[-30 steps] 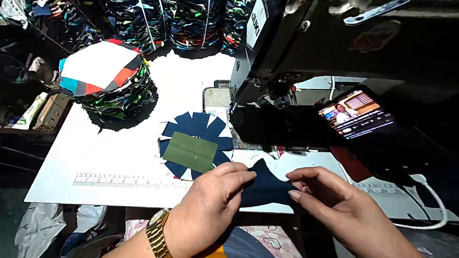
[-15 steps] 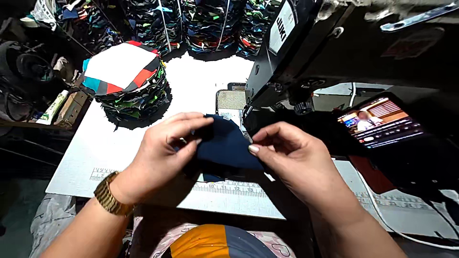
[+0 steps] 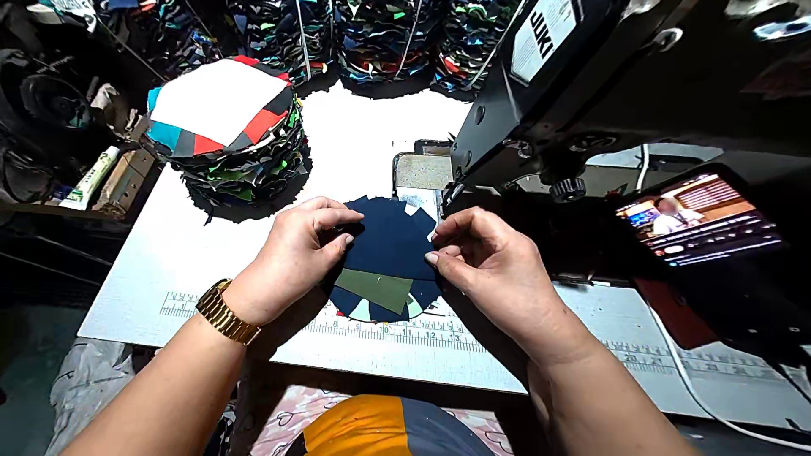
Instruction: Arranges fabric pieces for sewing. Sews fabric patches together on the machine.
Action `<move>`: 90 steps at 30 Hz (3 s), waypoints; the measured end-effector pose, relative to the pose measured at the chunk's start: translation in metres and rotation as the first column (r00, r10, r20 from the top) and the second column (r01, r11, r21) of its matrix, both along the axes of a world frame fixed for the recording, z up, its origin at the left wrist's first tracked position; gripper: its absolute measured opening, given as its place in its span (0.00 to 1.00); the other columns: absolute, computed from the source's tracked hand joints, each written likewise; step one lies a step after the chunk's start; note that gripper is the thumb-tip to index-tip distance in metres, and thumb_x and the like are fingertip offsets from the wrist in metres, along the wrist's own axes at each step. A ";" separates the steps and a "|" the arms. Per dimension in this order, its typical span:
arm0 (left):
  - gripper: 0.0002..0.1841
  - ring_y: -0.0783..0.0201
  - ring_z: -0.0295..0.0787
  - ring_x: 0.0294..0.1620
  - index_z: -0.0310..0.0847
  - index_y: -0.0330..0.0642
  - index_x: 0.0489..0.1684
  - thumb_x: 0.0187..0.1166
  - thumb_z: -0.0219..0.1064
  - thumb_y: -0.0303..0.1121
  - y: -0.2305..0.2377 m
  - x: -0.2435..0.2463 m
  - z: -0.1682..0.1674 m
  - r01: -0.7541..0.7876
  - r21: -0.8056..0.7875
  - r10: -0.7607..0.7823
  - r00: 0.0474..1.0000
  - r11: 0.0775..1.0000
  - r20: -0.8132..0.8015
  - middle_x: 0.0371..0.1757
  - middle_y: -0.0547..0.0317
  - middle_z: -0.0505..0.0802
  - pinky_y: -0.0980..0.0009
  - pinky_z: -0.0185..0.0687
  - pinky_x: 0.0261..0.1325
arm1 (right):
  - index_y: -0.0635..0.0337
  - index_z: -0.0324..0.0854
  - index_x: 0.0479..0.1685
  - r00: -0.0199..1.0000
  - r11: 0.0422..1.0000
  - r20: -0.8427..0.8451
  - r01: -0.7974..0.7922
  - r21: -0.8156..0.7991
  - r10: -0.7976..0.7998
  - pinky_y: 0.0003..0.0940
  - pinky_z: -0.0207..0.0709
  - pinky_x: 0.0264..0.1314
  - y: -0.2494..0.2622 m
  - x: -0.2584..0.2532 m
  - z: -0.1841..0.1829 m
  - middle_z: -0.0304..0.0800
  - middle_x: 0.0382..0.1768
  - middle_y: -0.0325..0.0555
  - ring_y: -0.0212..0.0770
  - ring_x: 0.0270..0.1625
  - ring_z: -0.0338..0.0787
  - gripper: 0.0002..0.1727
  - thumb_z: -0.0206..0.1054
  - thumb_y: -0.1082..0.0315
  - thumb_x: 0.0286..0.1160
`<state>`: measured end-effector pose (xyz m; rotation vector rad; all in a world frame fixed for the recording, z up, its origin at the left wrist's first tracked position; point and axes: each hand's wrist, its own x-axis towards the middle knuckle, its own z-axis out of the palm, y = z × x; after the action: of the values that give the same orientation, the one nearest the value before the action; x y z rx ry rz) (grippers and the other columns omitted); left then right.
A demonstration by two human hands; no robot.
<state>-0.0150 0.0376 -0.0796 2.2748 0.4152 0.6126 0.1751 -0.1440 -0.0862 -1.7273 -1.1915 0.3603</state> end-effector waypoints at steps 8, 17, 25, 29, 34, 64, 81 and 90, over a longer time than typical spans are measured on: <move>0.04 0.70 0.89 0.40 0.93 0.44 0.38 0.72 0.75 0.23 0.000 -0.001 0.012 -0.084 0.049 0.089 0.990 0.995 -0.111 0.41 0.59 0.91 0.74 0.87 0.44 | 0.57 0.84 0.46 0.999 0.999 -0.020 0.030 0.022 -0.030 0.21 0.86 0.38 0.002 -0.003 -0.002 0.91 0.39 0.38 0.28 0.34 0.89 0.13 0.76 0.76 0.63; 0.04 0.77 0.91 0.35 0.94 0.48 0.39 0.73 0.77 0.27 0.010 0.004 0.010 -0.153 -0.114 0.134 0.978 0.982 -0.161 0.36 0.67 0.95 0.76 0.88 0.43 | 0.55 0.83 0.45 0.995 0.996 -0.080 0.058 -0.074 -0.064 0.22 0.80 0.29 -0.001 -0.004 0.005 0.90 0.37 0.38 0.28 0.27 0.84 0.15 0.78 0.78 0.61; 0.04 0.77 0.91 0.36 0.95 0.47 0.40 0.75 0.75 0.27 0.024 0.021 0.026 -0.131 -0.092 0.110 0.974 0.987 -0.197 0.36 0.65 0.96 0.73 0.87 0.46 | 0.56 0.84 0.42 0.998 0.998 -0.009 0.065 0.004 -0.065 0.21 0.83 0.35 0.008 -0.005 0.014 0.90 0.36 0.38 0.28 0.32 0.88 0.11 0.76 0.78 0.64; 0.05 0.77 0.90 0.37 0.94 0.44 0.42 0.75 0.73 0.26 0.033 0.036 0.037 -0.100 -0.159 0.090 0.993 0.982 -0.071 0.37 0.64 0.96 0.74 0.87 0.46 | 0.59 0.86 0.42 0.974 0.974 0.174 0.113 0.197 -0.148 0.19 0.82 0.38 0.012 -0.008 0.014 0.88 0.37 0.40 0.26 0.36 0.87 0.05 0.72 0.74 0.69; 0.06 0.76 0.93 0.39 0.92 0.38 0.45 0.76 0.72 0.23 0.031 0.042 0.043 0.031 -0.184 -0.008 0.992 0.982 0.124 0.42 0.62 0.97 0.77 0.90 0.48 | 0.70 0.85 0.44 0.931 0.920 0.315 0.051 0.389 -0.185 0.26 0.87 0.48 0.008 -0.006 0.008 0.86 0.44 0.50 0.34 0.45 0.89 0.06 0.69 0.78 0.72; 0.04 0.74 0.88 0.39 0.92 0.43 0.38 0.70 0.78 0.28 0.024 0.022 0.001 -0.011 0.088 0.016 0.998 0.996 -0.060 0.37 0.62 0.91 0.78 0.85 0.46 | 0.61 0.91 0.40 0.930 0.984 0.365 -0.107 0.139 0.050 0.18 0.83 0.44 -0.002 -0.012 -0.007 0.88 0.40 0.41 0.28 0.43 0.87 0.07 0.68 0.76 0.68; 0.03 0.74 0.87 0.39 0.93 0.44 0.35 0.69 0.78 0.28 0.026 0.022 0.001 0.004 0.164 0.005 0.998 0.987 -0.055 0.36 0.62 0.89 0.80 0.84 0.45 | 0.59 0.92 0.39 0.912 0.987 0.402 -0.130 0.095 0.081 0.17 0.81 0.44 -0.003 -0.011 -0.011 0.87 0.39 0.40 0.27 0.43 0.86 0.08 0.67 0.76 0.67; 0.03 0.73 0.87 0.38 0.92 0.44 0.35 0.69 0.79 0.28 0.027 0.021 -0.002 0.007 0.155 0.000 0.999 0.988 -0.042 0.37 0.60 0.88 0.79 0.85 0.45 | 0.59 0.91 0.40 0.958 0.985 0.271 -0.130 0.113 0.095 0.18 0.83 0.44 -0.007 -0.001 -0.009 0.87 0.40 0.38 0.27 0.43 0.87 0.05 0.71 0.74 0.69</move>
<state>0.0064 0.0649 -0.0812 2.4395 0.3962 0.6148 0.1738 -0.1508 -0.0952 -1.6333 -1.4777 0.1167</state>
